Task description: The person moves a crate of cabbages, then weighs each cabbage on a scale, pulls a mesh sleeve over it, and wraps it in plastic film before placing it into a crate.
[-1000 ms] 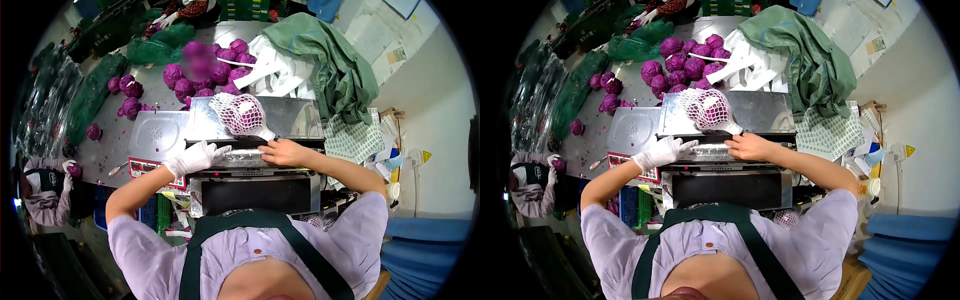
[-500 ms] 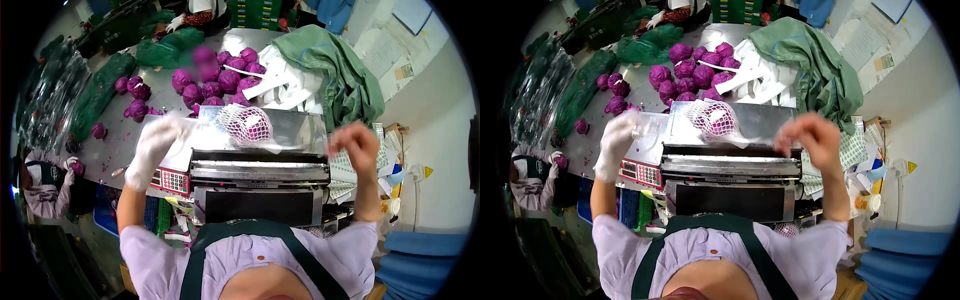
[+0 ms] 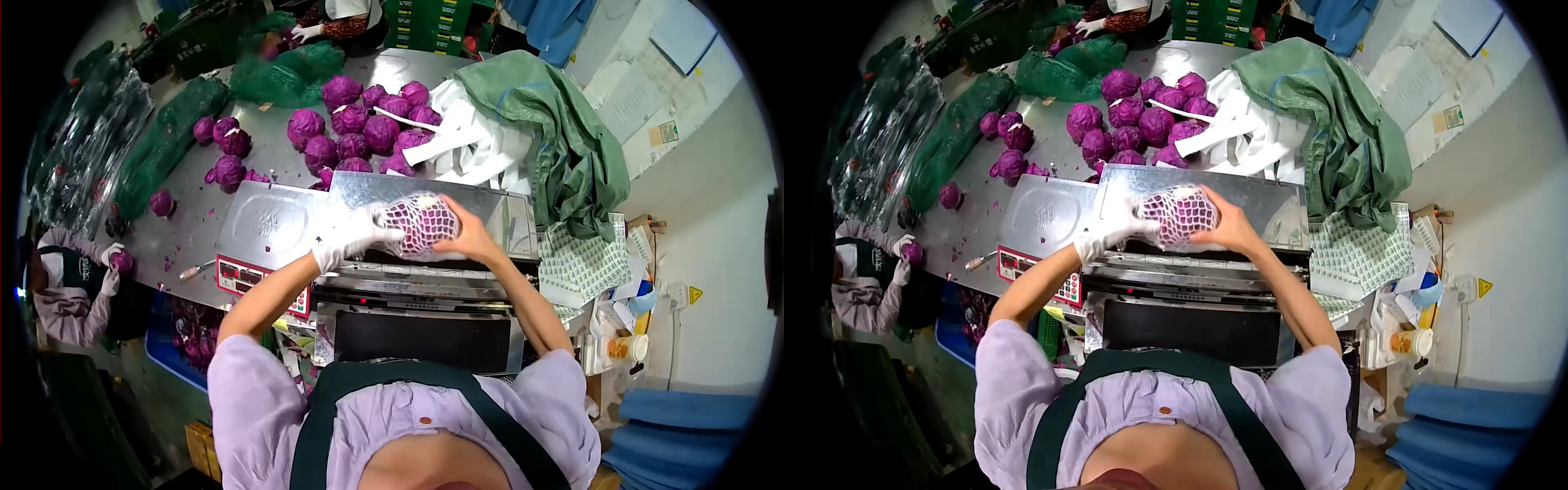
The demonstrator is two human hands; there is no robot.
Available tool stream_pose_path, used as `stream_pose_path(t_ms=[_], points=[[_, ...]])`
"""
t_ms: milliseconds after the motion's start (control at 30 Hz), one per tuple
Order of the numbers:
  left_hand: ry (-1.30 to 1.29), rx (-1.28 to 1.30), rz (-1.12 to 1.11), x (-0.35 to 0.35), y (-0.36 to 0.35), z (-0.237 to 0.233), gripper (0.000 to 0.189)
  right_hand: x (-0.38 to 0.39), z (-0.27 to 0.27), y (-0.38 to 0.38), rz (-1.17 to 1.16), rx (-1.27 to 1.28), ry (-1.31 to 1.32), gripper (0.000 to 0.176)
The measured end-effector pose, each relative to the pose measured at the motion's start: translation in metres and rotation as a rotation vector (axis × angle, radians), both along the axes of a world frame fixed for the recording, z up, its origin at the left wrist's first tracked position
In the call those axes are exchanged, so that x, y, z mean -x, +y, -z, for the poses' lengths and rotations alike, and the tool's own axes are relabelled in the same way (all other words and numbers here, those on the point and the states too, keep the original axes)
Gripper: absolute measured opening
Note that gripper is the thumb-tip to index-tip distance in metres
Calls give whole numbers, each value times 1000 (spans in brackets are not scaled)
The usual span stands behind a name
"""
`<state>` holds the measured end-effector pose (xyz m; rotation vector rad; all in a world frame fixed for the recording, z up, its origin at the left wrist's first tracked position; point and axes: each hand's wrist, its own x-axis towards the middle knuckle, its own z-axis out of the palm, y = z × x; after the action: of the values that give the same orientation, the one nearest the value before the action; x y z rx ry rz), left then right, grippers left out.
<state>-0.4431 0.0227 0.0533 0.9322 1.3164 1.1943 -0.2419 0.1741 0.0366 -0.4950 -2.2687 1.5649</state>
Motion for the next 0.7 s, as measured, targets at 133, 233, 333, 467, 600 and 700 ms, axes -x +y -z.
stream_pose_path(t_ms=[133, 233, 333, 467, 600, 700], points=[[394, 205, 195, -47, -79, -37, 47, -62, -36, -74, -170, 271, -109, 92], [-265, 672, 248, -67, -120, 3, 64, -85, 15, -120, -210, 819, -263, 58], [-694, 706, 350, -82, -131, 44, 75, -87, 41, -137, -134, 1164, -558, 53], [-386, 677, 362, -78, -148, 19, 85, -105, 51, -157, 90, 640, -474, 54], [122, 521, 114, -80, -187, 23, 61, -145, 19, -184, 277, 350, -384, 44], [937, 218, 13, -98, -198, 19, 42, -143, 27, -197, 518, 24, -281, 50]])
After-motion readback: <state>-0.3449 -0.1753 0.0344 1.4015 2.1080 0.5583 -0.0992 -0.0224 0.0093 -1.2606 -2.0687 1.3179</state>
